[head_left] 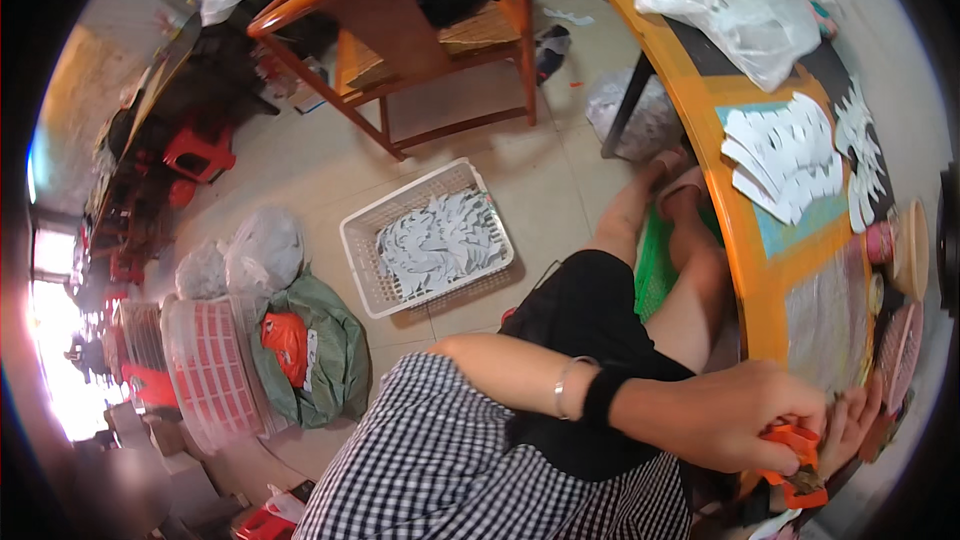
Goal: Preparing and organizing white shoe components on a workstation bench.
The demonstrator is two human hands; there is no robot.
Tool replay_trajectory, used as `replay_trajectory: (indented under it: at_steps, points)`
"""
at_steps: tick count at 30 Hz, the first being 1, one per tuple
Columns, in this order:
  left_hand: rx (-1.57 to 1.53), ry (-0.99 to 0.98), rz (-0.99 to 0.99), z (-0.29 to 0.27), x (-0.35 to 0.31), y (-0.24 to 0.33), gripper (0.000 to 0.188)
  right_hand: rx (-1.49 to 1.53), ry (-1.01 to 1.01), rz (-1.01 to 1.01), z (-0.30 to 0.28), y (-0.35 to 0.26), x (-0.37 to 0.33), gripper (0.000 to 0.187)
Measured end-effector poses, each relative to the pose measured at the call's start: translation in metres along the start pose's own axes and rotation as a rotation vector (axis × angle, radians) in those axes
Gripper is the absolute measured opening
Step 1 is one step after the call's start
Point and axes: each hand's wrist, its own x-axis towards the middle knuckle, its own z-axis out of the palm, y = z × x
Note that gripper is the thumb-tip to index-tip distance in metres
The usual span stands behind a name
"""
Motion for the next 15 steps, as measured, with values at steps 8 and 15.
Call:
replay_trajectory:
  at_steps: [8,15]
  points:
    - [-0.042,-0.175,-0.222,0.001,-0.03,0.003,0.018,0.037,0.026,-0.15,0.055,-0.008,-0.038,0.058]
    - [-0.043,-0.059,-0.383,-0.018,-0.024,-0.018,0.014,-0.071,0.341,-0.102,-0.002,-0.01,-0.083,0.046]
